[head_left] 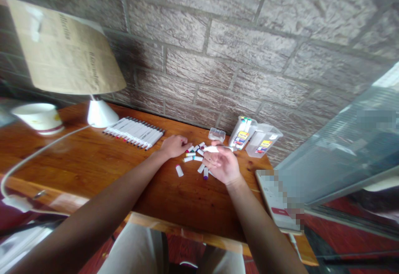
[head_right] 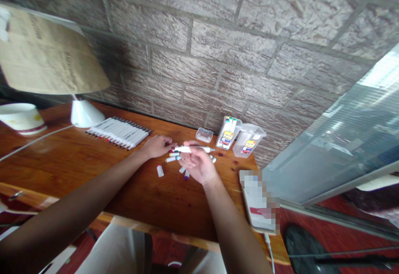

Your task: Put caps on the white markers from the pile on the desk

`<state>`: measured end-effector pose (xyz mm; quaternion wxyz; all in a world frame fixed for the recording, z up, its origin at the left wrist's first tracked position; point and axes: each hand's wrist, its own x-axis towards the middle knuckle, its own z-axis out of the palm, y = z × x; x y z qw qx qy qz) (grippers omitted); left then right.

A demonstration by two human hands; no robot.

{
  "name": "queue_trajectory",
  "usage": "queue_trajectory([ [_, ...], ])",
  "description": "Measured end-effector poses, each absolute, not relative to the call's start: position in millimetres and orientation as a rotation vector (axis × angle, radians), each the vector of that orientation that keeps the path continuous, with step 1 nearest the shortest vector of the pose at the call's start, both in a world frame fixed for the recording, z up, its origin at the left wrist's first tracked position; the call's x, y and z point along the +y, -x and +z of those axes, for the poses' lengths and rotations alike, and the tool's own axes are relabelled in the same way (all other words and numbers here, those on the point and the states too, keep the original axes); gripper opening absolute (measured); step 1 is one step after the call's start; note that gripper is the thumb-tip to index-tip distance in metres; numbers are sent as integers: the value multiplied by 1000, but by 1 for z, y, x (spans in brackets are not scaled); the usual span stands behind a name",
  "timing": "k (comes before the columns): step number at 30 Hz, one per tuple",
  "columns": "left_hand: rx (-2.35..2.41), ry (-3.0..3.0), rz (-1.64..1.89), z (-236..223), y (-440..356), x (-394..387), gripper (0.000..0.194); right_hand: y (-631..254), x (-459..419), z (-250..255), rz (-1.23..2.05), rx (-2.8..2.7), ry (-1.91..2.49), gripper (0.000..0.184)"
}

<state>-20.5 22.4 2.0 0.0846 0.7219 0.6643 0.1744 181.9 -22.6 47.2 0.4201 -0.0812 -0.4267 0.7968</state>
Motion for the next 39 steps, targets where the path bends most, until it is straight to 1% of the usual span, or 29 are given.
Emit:
queue_trajectory([
  [27, 1974, -2159, 532, 3, 21, 21, 41, -181, -23, 43, 1943, -1118, 277, 13],
  [33, 1972, -2169, 529, 3, 21, 21, 40, -180, -24, 45, 1952, -1110, 256, 10],
  [39, 1976, -2161, 539, 4, 21, 21, 40, -179, -23, 44, 1929, -1134, 317, 15],
])
